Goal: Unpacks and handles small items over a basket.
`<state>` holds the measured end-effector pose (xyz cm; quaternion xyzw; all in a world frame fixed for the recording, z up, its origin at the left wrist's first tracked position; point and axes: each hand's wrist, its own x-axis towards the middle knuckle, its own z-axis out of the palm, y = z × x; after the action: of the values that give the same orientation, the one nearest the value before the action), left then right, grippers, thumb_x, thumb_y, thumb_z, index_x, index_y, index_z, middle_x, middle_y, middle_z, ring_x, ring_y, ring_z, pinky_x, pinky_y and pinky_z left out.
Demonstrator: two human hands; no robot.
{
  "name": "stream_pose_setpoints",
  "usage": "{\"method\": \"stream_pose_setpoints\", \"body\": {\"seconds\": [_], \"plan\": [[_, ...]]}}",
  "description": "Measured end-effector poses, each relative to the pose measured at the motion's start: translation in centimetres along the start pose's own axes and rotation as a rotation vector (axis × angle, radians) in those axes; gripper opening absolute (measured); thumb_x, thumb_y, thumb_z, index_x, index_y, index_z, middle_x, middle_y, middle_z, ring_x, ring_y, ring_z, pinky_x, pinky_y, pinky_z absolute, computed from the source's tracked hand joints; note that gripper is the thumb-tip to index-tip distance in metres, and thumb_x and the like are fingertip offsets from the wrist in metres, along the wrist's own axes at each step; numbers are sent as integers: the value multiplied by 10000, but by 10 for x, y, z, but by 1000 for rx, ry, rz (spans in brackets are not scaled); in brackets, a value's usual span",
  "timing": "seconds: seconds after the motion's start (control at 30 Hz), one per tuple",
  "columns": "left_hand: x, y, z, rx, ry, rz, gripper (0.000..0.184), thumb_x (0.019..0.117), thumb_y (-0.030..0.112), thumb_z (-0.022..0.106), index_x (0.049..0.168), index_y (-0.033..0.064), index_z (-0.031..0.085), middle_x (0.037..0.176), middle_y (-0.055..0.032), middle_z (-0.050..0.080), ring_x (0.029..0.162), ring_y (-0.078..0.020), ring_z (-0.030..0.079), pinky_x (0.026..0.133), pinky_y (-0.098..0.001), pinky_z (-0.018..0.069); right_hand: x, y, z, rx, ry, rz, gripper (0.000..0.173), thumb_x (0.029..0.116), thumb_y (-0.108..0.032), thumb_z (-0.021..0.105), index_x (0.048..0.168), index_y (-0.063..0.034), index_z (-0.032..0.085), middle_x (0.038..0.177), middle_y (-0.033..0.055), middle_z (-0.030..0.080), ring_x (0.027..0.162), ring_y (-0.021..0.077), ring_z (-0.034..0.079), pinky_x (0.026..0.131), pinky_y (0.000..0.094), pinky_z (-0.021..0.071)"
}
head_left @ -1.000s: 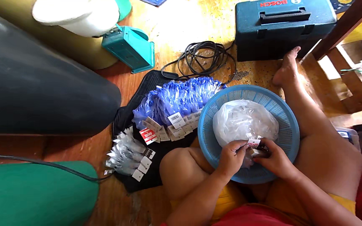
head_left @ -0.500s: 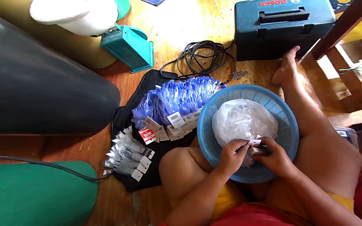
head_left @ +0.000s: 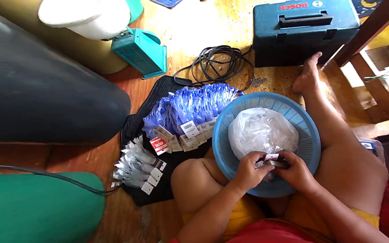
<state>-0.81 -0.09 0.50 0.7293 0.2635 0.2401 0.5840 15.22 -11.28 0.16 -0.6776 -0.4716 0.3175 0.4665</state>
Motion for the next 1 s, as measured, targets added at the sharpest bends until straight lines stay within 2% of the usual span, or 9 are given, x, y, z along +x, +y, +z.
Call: {"method": "stream_pose_setpoints", "body": {"seconds": [0.2, 0.33, 0.43, 0.53, 0.6, 0.67, 0.8, 0.9, 1.0], "plan": [[4, 5, -8, -41, 77, -88, 187, 979, 89, 628, 1064, -73, 669, 929, -81, 707, 821, -69, 678, 784, -241, 583, 0, -9, -1, -5, -20, 79, 458, 748, -62, 838, 1145, -1, 619, 1077, 81, 708, 994, 115, 689, 902, 281, 577], [4, 10, -9, -36, 169, -191, 175, 990, 98, 609, 1047, -58, 663, 869, -57, 696, 746, -47, 662, 726, -218, 575, -2, -8, -1, 17, -32, 12, 359, 826, -92, 758, 1128, -3, 586, 1153, 92, 704, 975, 102, 700, 835, 263, 593], [4, 10, -10, -82, 173, -261, 188, 1001, 110, 593, 1074, -54, 648, 889, -64, 685, 755, -60, 657, 731, -230, 571, -5, -6, 0, -20, -74, -46, 346, 867, -112, 695, 1165, 0, 560, 1185, 96, 707, 974, 97, 706, 824, 269, 596], [3, 12, -15, -119, 204, -285, 226, 1000, 122, 589, 1119, -60, 650, 1014, -107, 680, 814, -93, 663, 780, -259, 576, -9, -12, -1, -82, -112, -56, 399, 890, -154, 644, 1241, 3, 540, 1211, 82, 706, 936, 80, 700, 790, 272, 591], [1, 15, -21, -84, 244, -200, 244, 988, 119, 587, 1118, -74, 661, 1080, -143, 672, 885, -114, 661, 821, -263, 569, -11, -11, -4, -78, -95, -36, 440, 882, -187, 616, 1262, 12, 518, 1141, 77, 710, 899, 87, 698, 760, 304, 599], [-5, 28, -30, -58, 287, -111, 244, 984, 104, 584, 1112, -91, 655, 1029, -148, 675, 876, -116, 655, 817, -264, 562, -13, -9, -9, -8, -43, 13, 459, 857, -211, 611, 1244, 18, 518, 1002, 44, 677, 826, 60, 674, 707, 286, 591], [-26, 61, -58, -122, 401, 266, 165, 932, 14, 585, 1004, -131, 612, 986, -135, 679, 861, -77, 665, 791, -246, 582, -13, -9, -22, 334, -42, 114, 429, 855, -111, 558, 1270, -92, 448, 1012, -79, 659, 829, 38, 679, 701, 266, 607], [-52, 100, -98, -65, 482, 503, 112, 942, 121, 649, 1017, 43, 619, 1008, -33, 694, 913, -40, 670, 794, -221, 580, -8, -7, -27, 548, -80, 143, 421, 857, -45, 504, 1251, -183, 444, 1037, -76, 715, 836, 104, 717, 705, 310, 621], [-94, 146, -147, 186, 619, 607, 254, 977, 261, 683, 1224, 209, 651, 1040, 80, 708, 912, -23, 676, 800, -210, 584, -1, -2, -29, 637, -107, 155, 387, 854, -42, 509, 1207, -195, 470, 1043, -31, 737, 823, 140, 725, 684, 334, 619]]}}
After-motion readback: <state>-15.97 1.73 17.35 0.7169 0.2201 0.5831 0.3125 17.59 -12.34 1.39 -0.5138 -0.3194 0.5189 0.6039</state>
